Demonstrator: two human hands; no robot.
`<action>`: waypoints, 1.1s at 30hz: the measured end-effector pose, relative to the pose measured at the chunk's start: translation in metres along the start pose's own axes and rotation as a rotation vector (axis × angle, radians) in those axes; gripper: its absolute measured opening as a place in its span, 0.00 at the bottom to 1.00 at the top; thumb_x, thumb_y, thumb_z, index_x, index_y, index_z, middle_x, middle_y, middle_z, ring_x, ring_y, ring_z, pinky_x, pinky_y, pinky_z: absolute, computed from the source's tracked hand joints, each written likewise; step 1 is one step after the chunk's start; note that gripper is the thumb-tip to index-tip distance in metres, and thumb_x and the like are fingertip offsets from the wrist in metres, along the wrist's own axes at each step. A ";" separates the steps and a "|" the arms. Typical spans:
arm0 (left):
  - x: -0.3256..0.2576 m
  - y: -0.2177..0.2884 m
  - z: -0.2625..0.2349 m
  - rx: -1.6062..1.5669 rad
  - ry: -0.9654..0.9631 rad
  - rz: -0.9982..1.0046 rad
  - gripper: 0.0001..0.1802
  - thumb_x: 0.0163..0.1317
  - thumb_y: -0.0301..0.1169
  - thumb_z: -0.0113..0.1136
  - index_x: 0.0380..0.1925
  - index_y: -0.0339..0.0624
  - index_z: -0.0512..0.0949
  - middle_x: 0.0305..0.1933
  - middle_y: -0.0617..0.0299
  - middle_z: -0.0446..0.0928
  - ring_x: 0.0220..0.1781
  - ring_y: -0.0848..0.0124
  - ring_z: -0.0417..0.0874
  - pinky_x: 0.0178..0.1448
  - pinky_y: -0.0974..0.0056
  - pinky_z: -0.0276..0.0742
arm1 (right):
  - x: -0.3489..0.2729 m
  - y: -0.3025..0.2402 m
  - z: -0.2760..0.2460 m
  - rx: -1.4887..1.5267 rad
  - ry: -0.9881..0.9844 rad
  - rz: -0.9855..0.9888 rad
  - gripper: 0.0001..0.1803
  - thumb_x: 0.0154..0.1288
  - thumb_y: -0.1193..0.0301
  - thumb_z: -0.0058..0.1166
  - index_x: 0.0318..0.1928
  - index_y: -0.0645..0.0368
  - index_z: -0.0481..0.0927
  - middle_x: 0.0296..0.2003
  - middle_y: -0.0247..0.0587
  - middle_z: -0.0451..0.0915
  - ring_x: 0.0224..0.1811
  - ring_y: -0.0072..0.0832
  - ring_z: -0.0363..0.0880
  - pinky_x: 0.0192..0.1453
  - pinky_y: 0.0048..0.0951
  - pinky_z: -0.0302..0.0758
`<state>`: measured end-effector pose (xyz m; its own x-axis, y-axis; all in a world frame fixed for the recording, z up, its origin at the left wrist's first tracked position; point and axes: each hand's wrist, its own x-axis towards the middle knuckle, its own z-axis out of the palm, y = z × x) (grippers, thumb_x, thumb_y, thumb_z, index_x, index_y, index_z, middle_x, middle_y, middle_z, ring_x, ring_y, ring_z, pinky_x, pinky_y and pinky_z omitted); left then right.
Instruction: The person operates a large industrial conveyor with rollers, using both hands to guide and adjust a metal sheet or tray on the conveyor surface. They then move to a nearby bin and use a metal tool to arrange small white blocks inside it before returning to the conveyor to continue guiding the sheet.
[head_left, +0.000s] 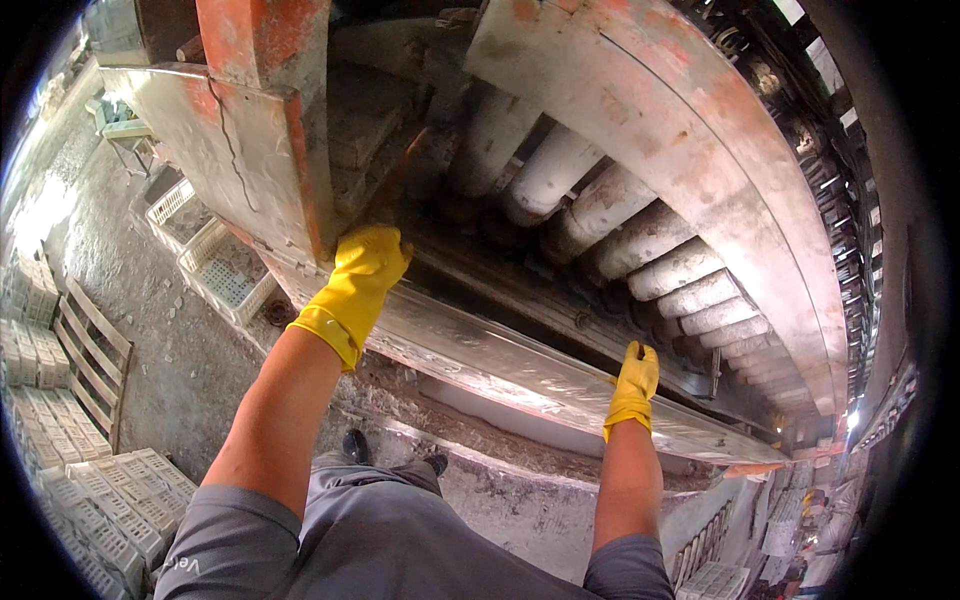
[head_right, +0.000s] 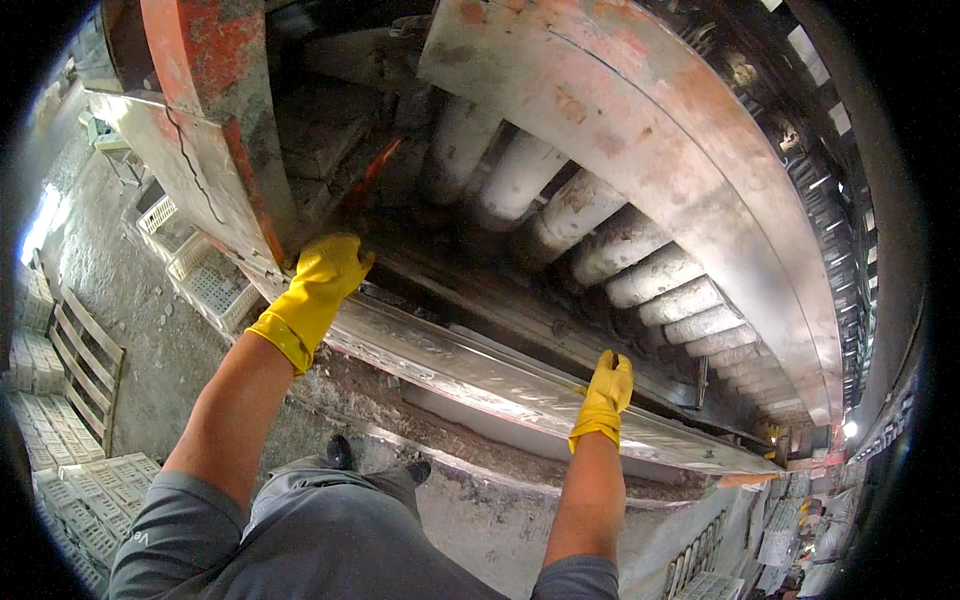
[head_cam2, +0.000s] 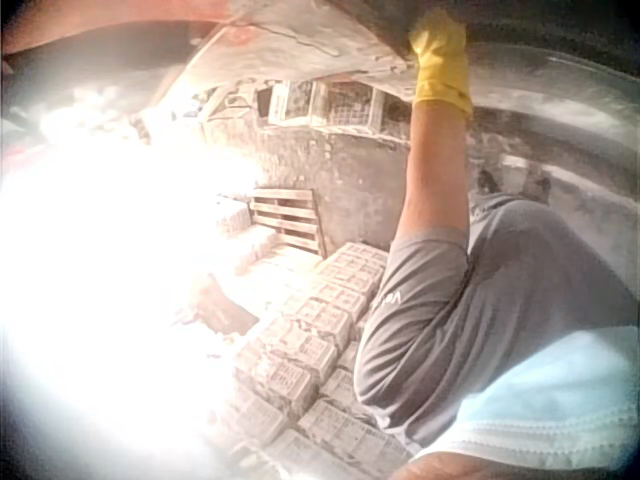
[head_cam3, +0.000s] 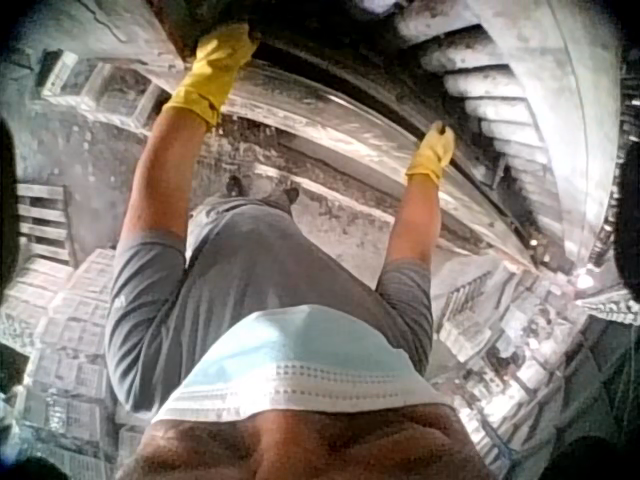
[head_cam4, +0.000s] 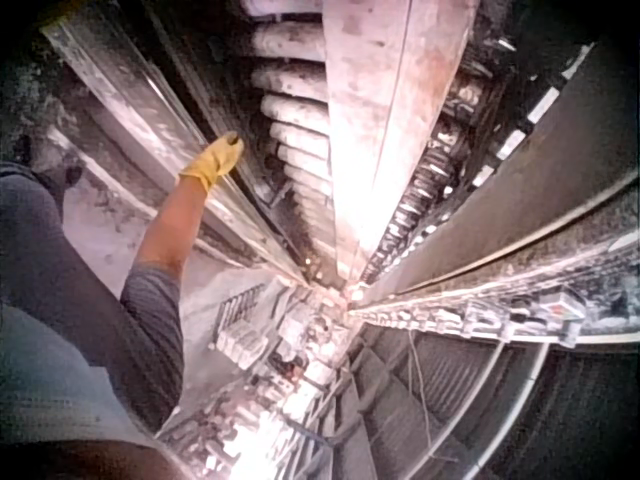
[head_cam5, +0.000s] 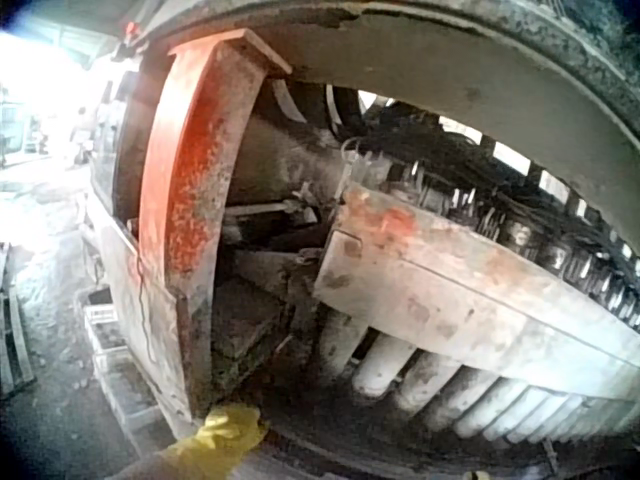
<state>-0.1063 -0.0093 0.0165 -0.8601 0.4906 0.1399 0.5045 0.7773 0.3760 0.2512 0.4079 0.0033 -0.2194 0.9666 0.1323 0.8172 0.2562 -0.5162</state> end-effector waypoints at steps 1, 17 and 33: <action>0.001 -0.001 0.000 -0.005 -0.012 -0.013 0.24 0.68 0.51 0.68 0.40 0.38 0.90 0.46 0.39 0.89 0.51 0.39 0.89 0.59 0.40 0.83 | -0.004 -0.006 -0.003 -0.012 -0.008 0.003 0.27 0.78 0.51 0.62 0.64 0.58 0.86 0.61 0.50 0.87 0.58 0.48 0.89 0.54 0.43 0.89; 0.000 -0.006 0.007 0.023 -0.091 -0.042 0.24 0.66 0.52 0.72 0.43 0.40 0.89 0.48 0.42 0.89 0.54 0.42 0.90 0.61 0.42 0.84 | 0.000 0.006 0.005 -0.156 0.079 -0.090 0.28 0.76 0.48 0.60 0.62 0.56 0.88 0.61 0.54 0.88 0.61 0.54 0.87 0.67 0.48 0.80; 0.035 -0.008 0.063 0.155 -0.289 0.178 0.30 0.71 0.49 0.69 0.63 0.40 0.84 0.67 0.43 0.84 0.69 0.44 0.83 0.74 0.45 0.78 | -0.033 0.023 -0.005 -0.096 0.044 0.031 0.31 0.77 0.42 0.54 0.64 0.52 0.88 0.57 0.48 0.91 0.58 0.52 0.90 0.62 0.48 0.83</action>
<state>-0.1355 0.0262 -0.0398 -0.7122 0.6971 -0.0824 0.6686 0.7094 0.2228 0.2793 0.3820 -0.0087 -0.1711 0.9730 0.1552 0.8709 0.2230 -0.4380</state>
